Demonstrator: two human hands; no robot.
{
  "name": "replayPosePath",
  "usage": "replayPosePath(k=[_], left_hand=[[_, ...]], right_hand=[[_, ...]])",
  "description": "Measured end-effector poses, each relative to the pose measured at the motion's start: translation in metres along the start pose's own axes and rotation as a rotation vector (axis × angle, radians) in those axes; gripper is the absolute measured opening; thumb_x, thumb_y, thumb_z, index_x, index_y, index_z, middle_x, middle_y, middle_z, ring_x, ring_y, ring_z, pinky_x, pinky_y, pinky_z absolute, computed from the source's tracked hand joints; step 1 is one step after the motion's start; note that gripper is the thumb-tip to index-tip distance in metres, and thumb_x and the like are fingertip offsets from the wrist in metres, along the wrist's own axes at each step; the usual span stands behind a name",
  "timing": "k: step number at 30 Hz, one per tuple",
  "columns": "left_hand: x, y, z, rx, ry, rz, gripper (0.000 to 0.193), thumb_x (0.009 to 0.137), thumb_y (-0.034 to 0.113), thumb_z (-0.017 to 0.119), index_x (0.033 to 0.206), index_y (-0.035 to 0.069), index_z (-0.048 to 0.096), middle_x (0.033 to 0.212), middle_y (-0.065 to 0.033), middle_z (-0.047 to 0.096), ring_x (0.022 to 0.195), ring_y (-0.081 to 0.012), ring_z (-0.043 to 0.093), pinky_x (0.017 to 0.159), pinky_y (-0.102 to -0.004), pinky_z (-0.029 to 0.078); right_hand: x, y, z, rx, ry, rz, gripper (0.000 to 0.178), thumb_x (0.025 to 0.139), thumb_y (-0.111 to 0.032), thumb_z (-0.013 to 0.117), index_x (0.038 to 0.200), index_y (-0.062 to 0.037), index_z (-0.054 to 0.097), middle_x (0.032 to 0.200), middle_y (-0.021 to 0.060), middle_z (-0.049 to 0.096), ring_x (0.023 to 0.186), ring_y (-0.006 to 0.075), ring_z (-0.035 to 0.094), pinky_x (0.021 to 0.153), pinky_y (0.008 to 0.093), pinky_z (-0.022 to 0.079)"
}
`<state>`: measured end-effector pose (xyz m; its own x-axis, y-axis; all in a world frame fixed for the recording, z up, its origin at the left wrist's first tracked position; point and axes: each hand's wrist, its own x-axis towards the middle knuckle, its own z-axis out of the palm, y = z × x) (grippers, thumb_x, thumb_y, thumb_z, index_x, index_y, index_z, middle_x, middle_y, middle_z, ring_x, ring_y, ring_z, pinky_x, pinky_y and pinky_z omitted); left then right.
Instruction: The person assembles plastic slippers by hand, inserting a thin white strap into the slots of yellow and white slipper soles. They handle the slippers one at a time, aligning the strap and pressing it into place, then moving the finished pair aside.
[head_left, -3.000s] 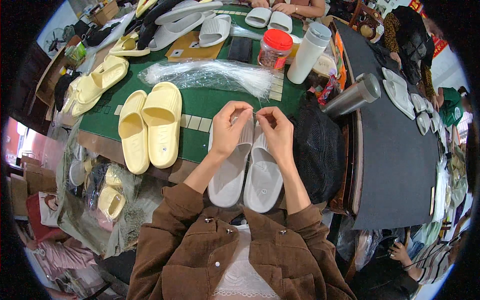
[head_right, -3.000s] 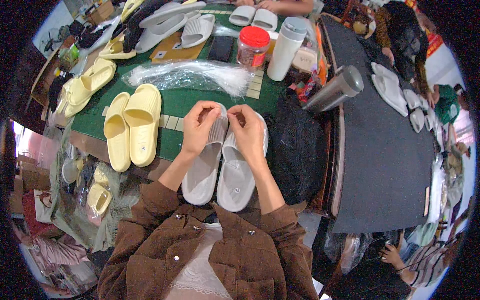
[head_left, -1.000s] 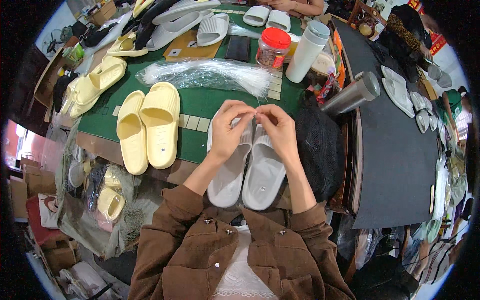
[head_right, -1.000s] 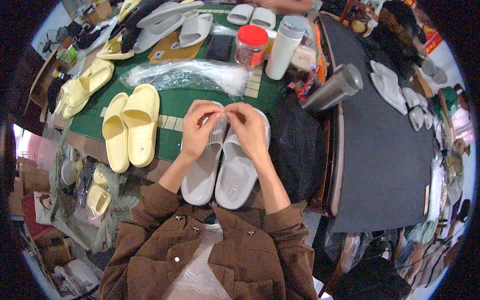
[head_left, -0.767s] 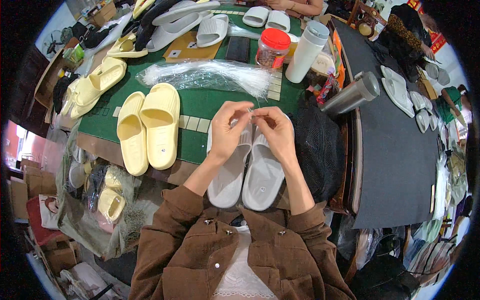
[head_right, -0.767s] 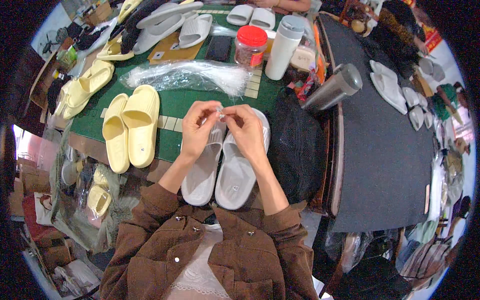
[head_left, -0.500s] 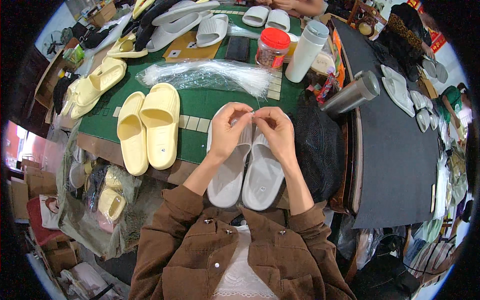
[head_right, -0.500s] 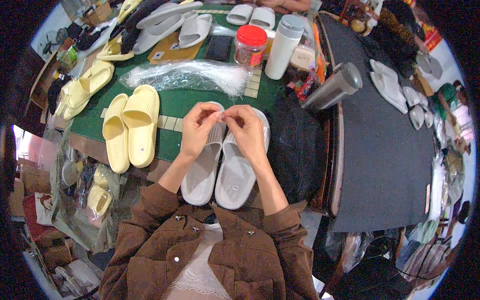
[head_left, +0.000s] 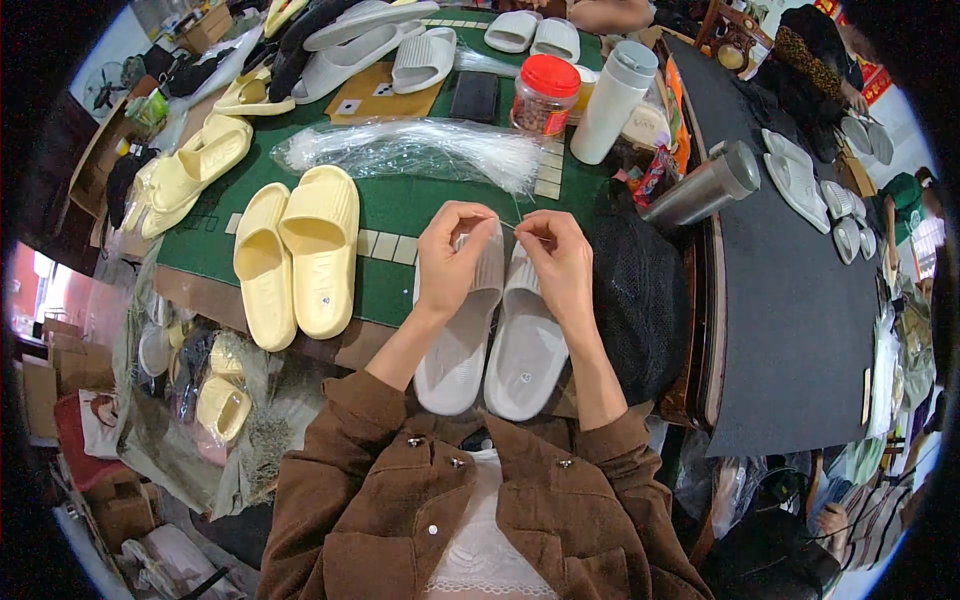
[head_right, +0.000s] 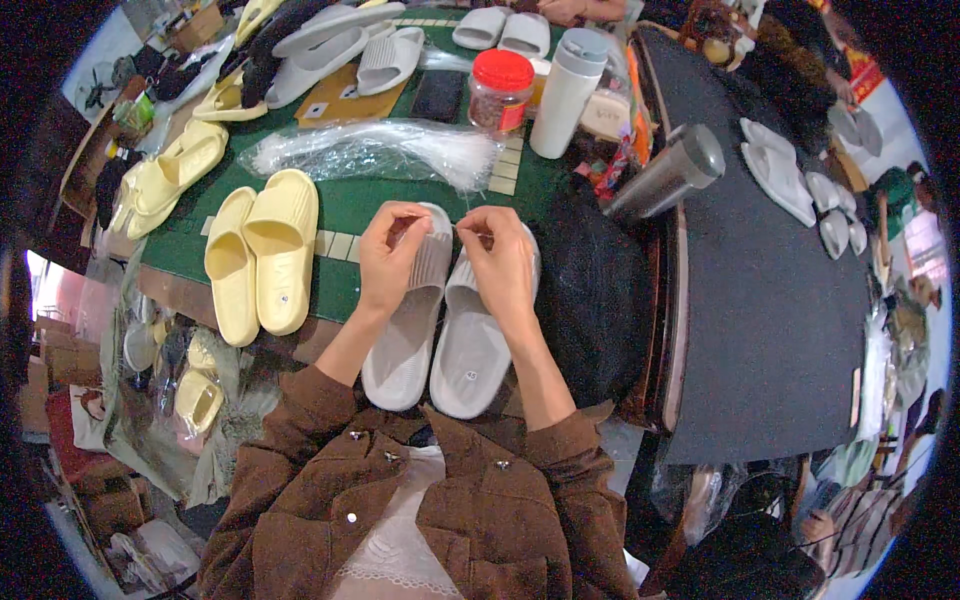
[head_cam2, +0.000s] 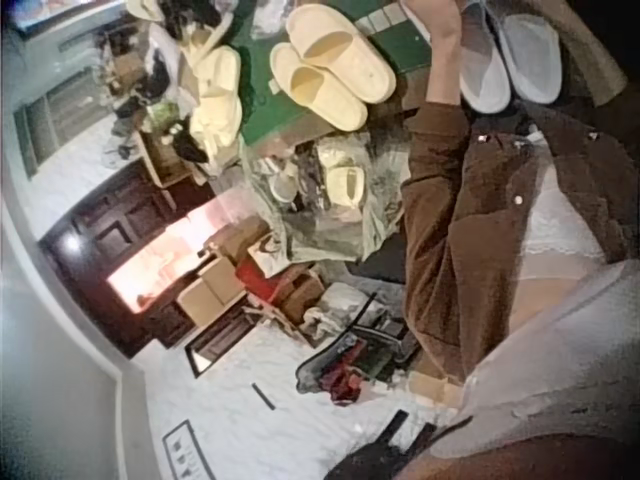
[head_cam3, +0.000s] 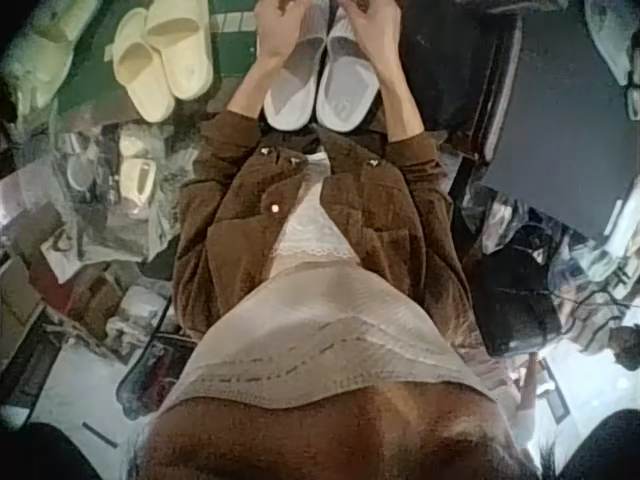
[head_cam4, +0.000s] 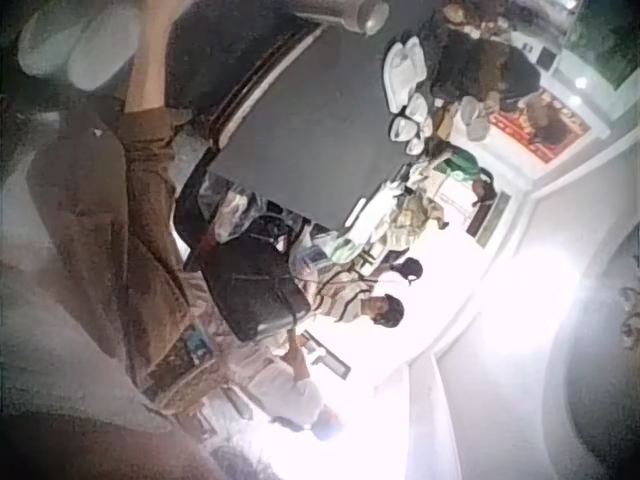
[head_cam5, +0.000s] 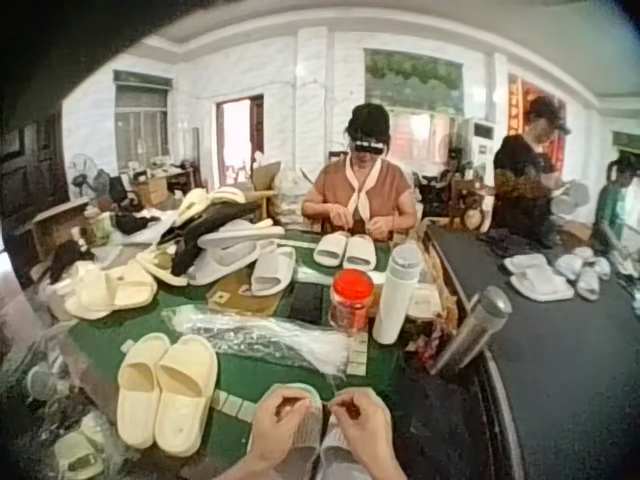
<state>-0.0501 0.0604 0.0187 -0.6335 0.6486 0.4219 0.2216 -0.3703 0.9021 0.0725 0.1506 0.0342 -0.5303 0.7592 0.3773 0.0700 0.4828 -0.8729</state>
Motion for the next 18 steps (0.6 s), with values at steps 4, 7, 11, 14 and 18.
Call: replayPosePath(k=[4,7,11,14,18], left_hand=[[0.0,0.004,0.002,0.032,-0.093,-0.017,0.008,0.088,0.002,0.065,0.096,-0.001,0.066,0.094,-0.0055,0.063,0.087,-0.0123,0.061,0.08,-0.0263,0.049],[-0.001,-0.001,0.002,0.11,-0.171,-0.032,0.007,0.09,0.002,0.064,0.096,-0.001,0.065,0.094,-0.0039,0.063,0.086,-0.0095,0.059,0.078,-0.0244,0.048],[0.001,-0.002,0.002,0.075,-0.097,-0.012,0.008,0.088,0.003,0.065,0.095,-0.001,0.066,0.092,-0.0055,0.064,0.086,-0.0122,0.061,0.079,-0.0265,0.049],[-0.001,0.003,0.002,0.028,0.003,0.0,0.007,0.089,0.003,0.065,0.094,0.0,0.067,0.092,-0.0052,0.065,0.085,-0.0113,0.061,0.079,-0.0257,0.048],[0.0,0.002,0.002,-0.031,-0.042,-0.022,0.007,0.089,0.004,0.065,0.095,0.0,0.067,0.092,-0.0046,0.065,0.085,-0.0109,0.061,0.079,-0.0252,0.048]], right_hand=[[0.001,-0.004,-0.001,-0.015,-0.023,0.007,0.01,0.082,0.001,0.065,0.092,0.0012,0.064,0.093,0.0123,0.062,0.081,0.0218,0.064,0.072,0.0313,0.052],[0.001,-0.005,0.002,-0.029,-0.037,-0.057,0.012,0.081,0.002,0.065,0.093,0.0023,0.063,0.092,0.0133,0.061,0.082,0.0233,0.065,0.072,0.0326,0.052],[-0.001,-0.006,-0.002,0.025,-0.023,-0.002,0.013,0.08,0.003,0.066,0.093,0.0029,0.063,0.093,0.0136,0.061,0.084,0.0253,0.065,0.072,0.0333,0.053],[0.002,-0.003,-0.01,-0.101,-0.022,-0.054,0.011,0.08,0.003,0.066,0.091,0.003,0.064,0.094,0.0141,0.061,0.085,0.0266,0.065,0.072,0.0339,0.053],[0.001,0.001,-0.013,-0.109,-0.006,-0.072,0.009,0.079,0.003,0.066,0.088,0.0029,0.064,0.094,0.0146,0.062,0.084,0.0279,0.065,0.072,0.036,0.052]])
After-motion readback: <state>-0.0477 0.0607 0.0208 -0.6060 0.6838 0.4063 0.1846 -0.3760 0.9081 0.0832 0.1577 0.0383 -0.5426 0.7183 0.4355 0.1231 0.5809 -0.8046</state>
